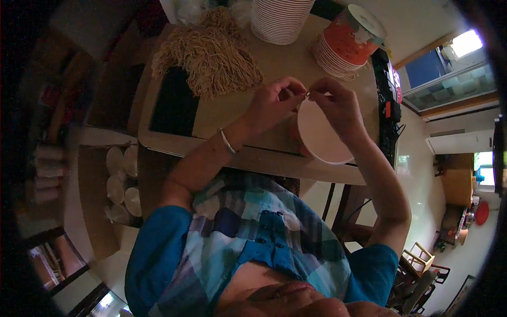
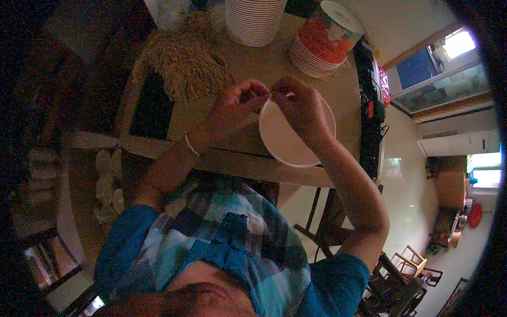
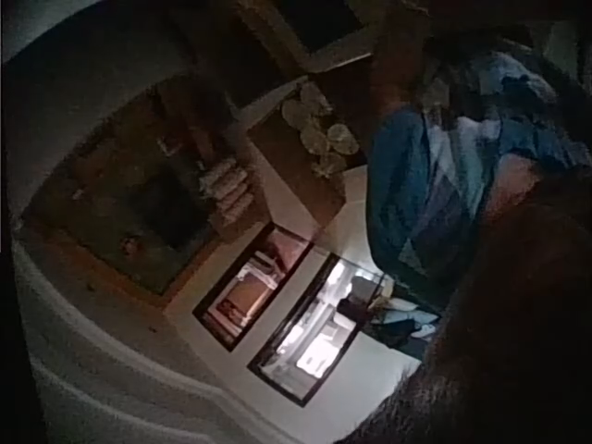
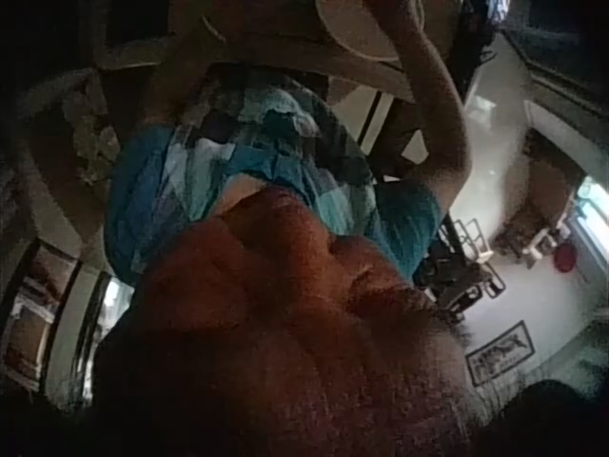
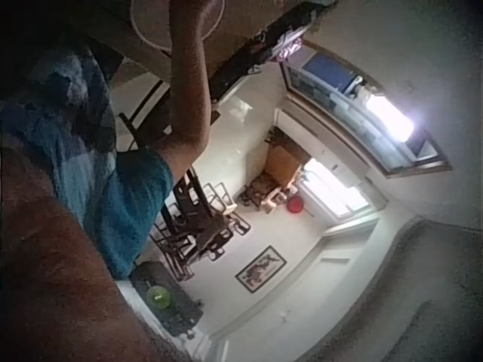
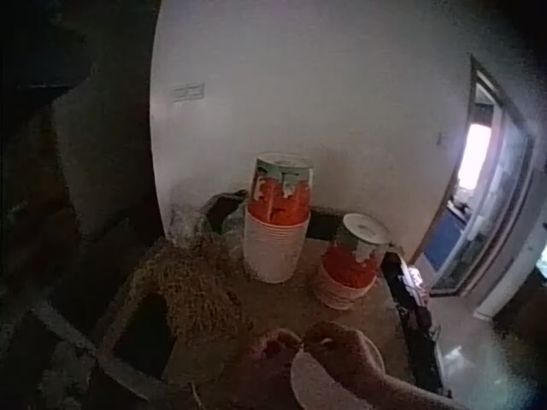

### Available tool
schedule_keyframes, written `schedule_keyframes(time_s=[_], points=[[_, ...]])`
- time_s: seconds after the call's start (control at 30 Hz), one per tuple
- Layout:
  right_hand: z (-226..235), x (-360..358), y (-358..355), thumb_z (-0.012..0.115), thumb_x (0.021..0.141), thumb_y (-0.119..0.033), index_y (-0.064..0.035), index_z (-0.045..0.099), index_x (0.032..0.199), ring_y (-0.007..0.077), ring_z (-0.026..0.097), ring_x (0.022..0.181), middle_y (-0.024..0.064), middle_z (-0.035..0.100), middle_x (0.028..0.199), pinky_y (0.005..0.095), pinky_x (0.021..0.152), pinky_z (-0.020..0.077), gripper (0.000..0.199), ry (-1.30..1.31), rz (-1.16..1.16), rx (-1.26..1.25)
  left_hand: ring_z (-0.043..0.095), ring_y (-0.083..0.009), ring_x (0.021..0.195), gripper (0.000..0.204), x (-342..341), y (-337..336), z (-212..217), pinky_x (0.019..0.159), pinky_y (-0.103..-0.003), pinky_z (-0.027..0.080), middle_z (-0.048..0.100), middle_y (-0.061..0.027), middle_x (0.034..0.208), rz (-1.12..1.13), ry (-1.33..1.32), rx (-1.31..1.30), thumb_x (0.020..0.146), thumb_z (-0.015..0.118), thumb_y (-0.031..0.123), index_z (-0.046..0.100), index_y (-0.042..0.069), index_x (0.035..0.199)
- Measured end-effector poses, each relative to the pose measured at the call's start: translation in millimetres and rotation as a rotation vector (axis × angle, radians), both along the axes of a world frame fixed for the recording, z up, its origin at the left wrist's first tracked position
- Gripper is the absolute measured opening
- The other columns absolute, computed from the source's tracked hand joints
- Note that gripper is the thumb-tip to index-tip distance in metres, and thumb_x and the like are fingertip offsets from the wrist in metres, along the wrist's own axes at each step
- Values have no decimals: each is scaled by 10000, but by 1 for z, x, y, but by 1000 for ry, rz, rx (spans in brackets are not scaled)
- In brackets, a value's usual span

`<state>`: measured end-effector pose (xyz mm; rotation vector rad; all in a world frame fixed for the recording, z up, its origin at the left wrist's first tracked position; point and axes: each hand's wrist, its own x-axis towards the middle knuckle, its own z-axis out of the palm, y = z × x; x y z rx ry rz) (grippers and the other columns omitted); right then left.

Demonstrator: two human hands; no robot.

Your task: Threading cord handles into paper buckets and stacking them.

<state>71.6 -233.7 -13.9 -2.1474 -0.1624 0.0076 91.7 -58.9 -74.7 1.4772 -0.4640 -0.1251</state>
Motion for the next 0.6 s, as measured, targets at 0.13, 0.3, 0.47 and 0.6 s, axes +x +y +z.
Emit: schedule_keyframes(time_s=[0.13, 0.3, 0.47, 0.6], points=[[-2, 2, -3, 607, 839, -37, -11, 617, 906, 70, 574, 809, 6, 620, 835, 231, 749, 465, 73, -28, 14, -14, 564, -82, 792, 193, 1, 1, 5, 723, -240, 482, 612, -8, 881, -67, 9, 41, 878, 625, 178, 602, 49, 1020], [-3, 4, -2, 600, 849, -41, -11, 605, 892, 77, 572, 810, 12, 606, 821, 238, 764, 463, 53, -26, 42, 35, 559, -63, 704, 167, 10, -1, -4, 649, -229, 495, 604, -1, 810, -71, -56, 16, 865, 617, 135, 605, 33, 996], [-3, 2, -2, 597, 850, -41, -10, 605, 901, 77, 572, 813, 11, 606, 837, 239, 760, 464, 60, -15, 55, 63, 569, -91, 839, 153, 13, 0, -2, 762, -256, 485, 605, -13, 895, -183, 63, 54, 895, 610, 154, 580, 38, 991], [-3, 3, -5, 596, 852, -44, -15, 602, 923, 78, 575, 817, 8, 607, 852, 237, 755, 465, 77, -8, 37, 5, 580, -100, 833, 156, 17, -1, -5, 753, -266, 496, 610, -23, 895, -236, 96, 0, 896, 613, 157, 578, 32, 983]])
